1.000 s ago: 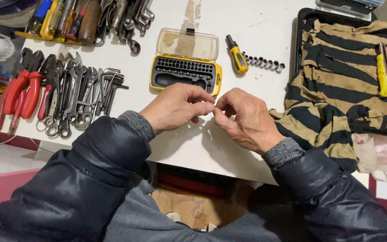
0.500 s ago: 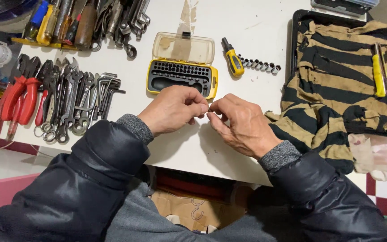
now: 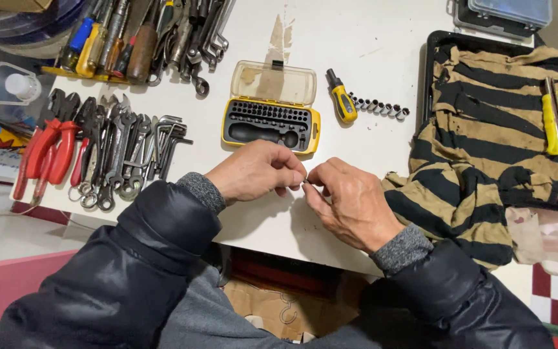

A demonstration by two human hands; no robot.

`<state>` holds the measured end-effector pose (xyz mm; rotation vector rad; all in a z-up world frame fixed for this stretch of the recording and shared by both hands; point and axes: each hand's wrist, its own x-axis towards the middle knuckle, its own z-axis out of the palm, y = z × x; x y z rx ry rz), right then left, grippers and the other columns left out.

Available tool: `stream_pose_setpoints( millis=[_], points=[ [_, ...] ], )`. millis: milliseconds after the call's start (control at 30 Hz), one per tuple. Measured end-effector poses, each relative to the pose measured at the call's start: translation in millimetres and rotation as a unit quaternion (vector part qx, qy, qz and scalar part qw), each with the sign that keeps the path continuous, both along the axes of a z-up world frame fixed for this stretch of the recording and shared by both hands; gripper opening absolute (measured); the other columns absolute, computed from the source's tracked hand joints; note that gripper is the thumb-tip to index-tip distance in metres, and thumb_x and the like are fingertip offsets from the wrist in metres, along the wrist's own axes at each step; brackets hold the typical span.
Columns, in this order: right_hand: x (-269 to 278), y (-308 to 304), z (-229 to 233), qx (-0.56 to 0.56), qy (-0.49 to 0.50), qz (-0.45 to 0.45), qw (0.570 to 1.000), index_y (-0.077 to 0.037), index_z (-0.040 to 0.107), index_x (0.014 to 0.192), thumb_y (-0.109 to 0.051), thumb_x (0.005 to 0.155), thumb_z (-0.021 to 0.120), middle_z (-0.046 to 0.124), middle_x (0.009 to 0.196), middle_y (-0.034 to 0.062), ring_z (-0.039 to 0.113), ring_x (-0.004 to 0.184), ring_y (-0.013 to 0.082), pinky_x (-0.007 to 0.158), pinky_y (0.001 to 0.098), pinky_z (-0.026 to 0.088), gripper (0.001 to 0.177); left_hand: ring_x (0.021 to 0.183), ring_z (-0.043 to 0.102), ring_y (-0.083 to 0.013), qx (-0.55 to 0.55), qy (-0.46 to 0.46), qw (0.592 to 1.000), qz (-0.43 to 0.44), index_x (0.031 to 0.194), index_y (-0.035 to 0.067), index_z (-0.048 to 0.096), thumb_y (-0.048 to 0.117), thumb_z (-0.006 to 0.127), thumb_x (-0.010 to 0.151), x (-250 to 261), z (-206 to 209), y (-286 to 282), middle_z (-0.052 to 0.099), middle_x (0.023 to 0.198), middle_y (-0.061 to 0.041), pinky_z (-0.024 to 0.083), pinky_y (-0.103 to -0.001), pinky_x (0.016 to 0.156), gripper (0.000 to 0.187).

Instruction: The person organizes a set of socket bits into a yellow plastic case. They pick up individual bits from the table and place them into the designated slots within the case, then close the case.

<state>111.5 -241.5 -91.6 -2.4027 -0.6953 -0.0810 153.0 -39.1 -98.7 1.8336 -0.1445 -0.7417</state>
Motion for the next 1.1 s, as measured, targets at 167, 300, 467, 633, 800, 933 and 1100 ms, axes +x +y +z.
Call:
stream_pose_setpoints(
  millis=[167,300,467,633,800,933,1100],
  points=[
    [-3.1,-0.3,4.7,-0.046,-0.020,0.012,0.999,-0.008,0.070,0.086,-0.019,0.095,0.066,0.065,0.068,0.0052,0.069,0.062,0.0203,0.055,0.0291,0.058,0.015,0.067,0.069,-0.0110,0.006,0.008,1.000,-0.030,0.098,0.006,0.078,0.014,0.070,0.085,-0.5,-0.7,-0.7,0.076,0.080,-0.007,0.053,-0.021,0.065,0.018],
    [-7.9,-5.0,-1.5,-0.096,-0.052,0.020,0.994,-0.012,0.070,0.085,-0.022,0.096,0.064,0.062,0.066,0.0017,0.068,0.061,0.0177,0.056,0.0266,0.057,0.017,0.063,0.070,-0.0113,0.024,0.011,0.999,-0.038,0.093,0.007,0.079,0.017,0.074,0.081,-1.8,4.1,-0.7,0.077,0.076,-0.005,0.053,-0.021,0.063,0.017],
    [-15.1,-10.8,-0.9,-0.101,-0.077,0.013,0.992,-0.012,0.067,0.084,-0.021,0.092,0.066,0.058,0.067,0.0037,0.068,0.061,0.0242,0.054,0.0330,0.055,0.012,0.061,0.071,-0.0121,0.042,0.010,0.998,-0.048,0.090,0.007,0.079,0.017,0.075,0.080,-0.8,4.8,-1.9,0.077,0.074,-0.005,0.054,-0.021,0.061,0.015],
    [-15.1,-16.6,-3.0,-0.095,-0.092,0.009,0.991,-0.014,0.065,0.084,-0.021,0.090,0.067,0.055,0.067,0.0024,0.066,0.061,0.0258,0.054,0.0339,0.053,0.010,0.062,0.072,-0.0128,0.043,0.008,0.997,-0.058,0.090,0.007,0.079,0.018,0.076,0.080,-1.7,11.2,-4.2,0.077,0.074,-0.006,0.055,-0.023,0.061,0.016],
    [-14.0,-16.5,-5.8,-0.090,-0.125,0.002,0.988,-0.015,0.064,0.084,-0.022,0.090,0.066,0.054,0.069,0.0027,0.064,0.062,0.0262,0.055,0.0340,0.052,0.009,0.064,0.071,-0.0123,0.036,0.014,0.997,-0.061,0.090,0.009,0.079,0.022,0.075,0.081,-0.1,9.7,-6.1,0.076,0.075,-0.004,0.054,-0.023,0.063,0.016],
    [-12.0,-14.2,-3.4,-0.074,-0.118,0.012,0.990,-0.014,0.065,0.082,-0.019,0.090,0.065,0.054,0.067,0.0030,0.064,0.061,0.0266,0.054,0.0330,0.052,0.009,0.064,0.071,-0.0123,0.037,0.008,0.998,-0.058,0.088,0.009,0.079,0.022,0.076,0.080,0.5,9.1,-5.2,0.075,0.074,-0.004,0.054,-0.023,0.061,0.016],
    [-10.8,-13.8,-5.0,-0.070,-0.128,0.020,0.989,-0.013,0.065,0.083,-0.017,0.089,0.066,0.054,0.068,0.0035,0.064,0.061,0.0265,0.054,0.0338,0.052,0.007,0.064,0.071,-0.0128,0.043,0.008,0.997,-0.058,0.086,0.010,0.078,0.022,0.075,0.079,-0.4,14.2,-4.7,0.073,0.070,-0.004,0.054,-0.024,0.061,0.014]
  ],
)
